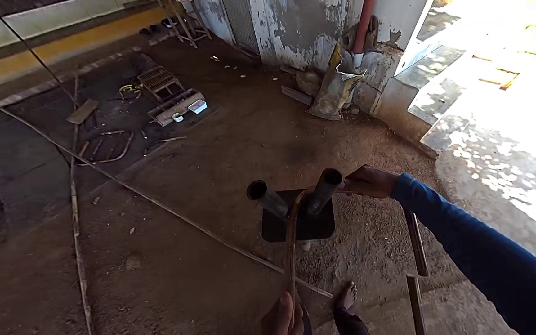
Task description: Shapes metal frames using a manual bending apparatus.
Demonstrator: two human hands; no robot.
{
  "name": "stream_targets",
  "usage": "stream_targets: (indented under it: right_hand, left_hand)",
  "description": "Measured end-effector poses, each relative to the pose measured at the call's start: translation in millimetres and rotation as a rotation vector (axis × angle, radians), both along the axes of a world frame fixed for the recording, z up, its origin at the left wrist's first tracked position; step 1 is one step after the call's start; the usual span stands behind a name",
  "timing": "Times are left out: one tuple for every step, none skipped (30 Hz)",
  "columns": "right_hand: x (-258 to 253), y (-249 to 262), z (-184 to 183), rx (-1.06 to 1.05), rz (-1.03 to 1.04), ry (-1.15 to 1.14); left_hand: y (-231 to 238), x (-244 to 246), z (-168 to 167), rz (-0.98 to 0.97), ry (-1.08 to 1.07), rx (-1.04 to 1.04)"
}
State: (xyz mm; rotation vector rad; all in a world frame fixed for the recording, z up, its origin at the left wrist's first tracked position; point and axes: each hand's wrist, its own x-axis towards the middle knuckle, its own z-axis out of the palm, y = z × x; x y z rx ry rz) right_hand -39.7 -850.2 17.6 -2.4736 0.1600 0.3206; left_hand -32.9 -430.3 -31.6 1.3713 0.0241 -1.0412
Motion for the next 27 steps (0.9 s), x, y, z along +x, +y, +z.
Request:
stream_targets:
  right_hand:
    - [-3,6,1,-0.058,-0.040,0.016]
    - [-6,14,4,-0.139,-0.089,0.042]
    - [-8,22,5,-0.206,-0.143,0.057]
    - [-10,28,4,-0.256,-0.192,0.051]
    - [-11,33,3,-0.299,-0.235,0.038]
    - [-12,37,4,-0.336,-0.273,0.035]
    - [-12,42,6,-0.367,-0.311,0.043]
    - [-13,48,9,-0.381,-0.353,0.055]
    - [-15,55,10,-0.388,-0.396,0.058]
    - [-18,63,9,-0.402,-0.442,0.054]
    - [-21,71,9,-0.424,-0.490,0.040]
    - [-23,79,11,-0.447,-0.545,0.024]
    - [-24,87,9,-0.468,-0.602,0.000]
    - [-26,98,7,-0.471,-0.660,-0.012]
    - [-28,110,5,-0.475,-0.718,-0.014]
    - [-31,120,5,-0.483,-0.768,-0.009]
    - [-35,126,6,-0.487,-0.792,0.005]
    - [-35,128,6,-0.479,-0.782,0.015]
    - [-34,122,8,-0.463,-0.743,0.016]
    - [-32,110,9,-0.448,-0.686,0.011]
    - [-31,97,8,-0.430,-0.618,0.013]
    - [-29,83,7,-0.403,-0.552,0.013]
    - [-26,69,7,-0.388,-0.491,0.005]
    - [-23,58,4,-0.369,-0.444,-0.001]
    - [-23,51,0,-0.348,-0.418,-0.001]
    - [-24,47,-4,-0.339,-0.411,0.008]
    - [-24,45,-7,-0.340,-0.422,0.031]
  left_hand:
    - [-2,-4,0,0.016,0.012,0.008]
    - [-4,-7,-1,0.031,0.001,0.021]
    - [-5,-9,-1,0.030,-0.027,0.042]
    - [-6,-9,0,0.017,-0.057,0.064]
    - [-6,-8,2,-0.001,-0.077,0.081]
    - [-7,-6,5,-0.019,-0.093,0.085]
    - [-7,-5,7,-0.032,-0.114,0.086]
    - [-6,-5,8,-0.043,-0.141,0.086]
    - [-5,-6,8,-0.050,-0.176,0.092]
    - [-4,-8,8,-0.058,-0.207,0.102]
    - [-3,-8,9,-0.063,-0.238,0.109]
    - [-2,-8,8,-0.063,-0.269,0.113]
    - [0,-8,6,-0.060,-0.299,0.116]
    - [3,-9,3,-0.055,-0.321,0.124]
    - [5,-10,0,-0.061,-0.332,0.128]
    - [5,-11,-3,-0.068,-0.334,0.128]
    - [6,-11,-5,-0.074,-0.325,0.128]
    - [7,-10,-4,-0.083,-0.309,0.131]
    - [6,-8,-3,-0.092,-0.290,0.132]
    - [4,-7,-1,-0.105,-0.273,0.131]
    - [3,-6,0,-0.111,-0.257,0.132]
    - [0,-6,0,-0.102,-0.243,0.130]
    - [-4,-5,-2,-0.085,-0.240,0.125]
    - [-5,-4,-3,-0.080,-0.235,0.130]
    - [-5,-2,-2,-0.081,-0.218,0.133]
    - [-6,2,0,-0.090,-0.190,0.136]
    - [-6,7,3,-0.111,-0.162,0.141]
